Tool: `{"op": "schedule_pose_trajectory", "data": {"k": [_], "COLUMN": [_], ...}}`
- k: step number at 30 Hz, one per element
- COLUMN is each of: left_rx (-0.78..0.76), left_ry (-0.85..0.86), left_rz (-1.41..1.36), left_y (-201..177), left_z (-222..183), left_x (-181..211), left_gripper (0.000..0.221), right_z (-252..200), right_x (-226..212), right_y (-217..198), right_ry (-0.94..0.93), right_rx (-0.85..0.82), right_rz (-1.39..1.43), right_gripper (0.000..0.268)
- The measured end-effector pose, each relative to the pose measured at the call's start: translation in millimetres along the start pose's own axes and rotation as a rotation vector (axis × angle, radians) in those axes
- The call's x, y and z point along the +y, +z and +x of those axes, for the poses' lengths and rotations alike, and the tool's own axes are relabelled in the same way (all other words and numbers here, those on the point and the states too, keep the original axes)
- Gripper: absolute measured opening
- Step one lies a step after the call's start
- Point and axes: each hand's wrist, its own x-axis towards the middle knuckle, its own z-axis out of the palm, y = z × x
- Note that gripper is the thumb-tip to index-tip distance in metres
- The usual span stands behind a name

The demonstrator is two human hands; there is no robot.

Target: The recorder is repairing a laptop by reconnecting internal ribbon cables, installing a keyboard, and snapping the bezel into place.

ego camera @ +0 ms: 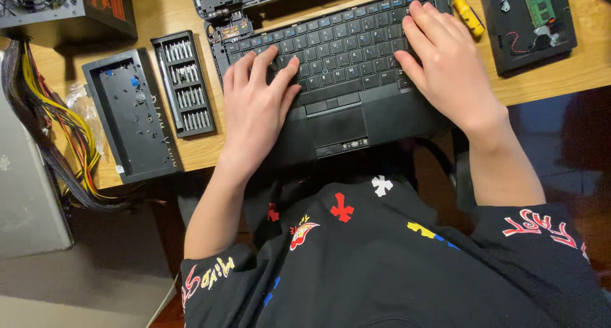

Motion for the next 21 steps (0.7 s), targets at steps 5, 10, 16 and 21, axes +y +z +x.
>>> {"op": "schedule_pose_trajectory", "data": {"k": [5,10,16,21], "left_rx": [0.042,0.041,-0.095,-0.183], "left_ry": [0.059,0.029,0.06,0.049], "left_rz": [0.035,-0.041,-0.06,-0.439], "left_y": [2,12,-4,-19], "left_z": [1,-1,-1,1], "left_x": [-2,-14,-31,-42], "left_gripper": [0.037,0.038,0.056,0.045], "right_z": [3,5,-3,-1], "right_x": [0,-4,-6,-7], "right_y": [1,-7,6,0], "right_ry": [0.004,-0.048,0.091,0.188], "right_rx": [-0.021,-0.058,-0.021,-0.058], "right_rz": [-0.034,-0.141,-0.035,0.122], "right_gripper": [0.035,0.038,0.038,0.042]}}
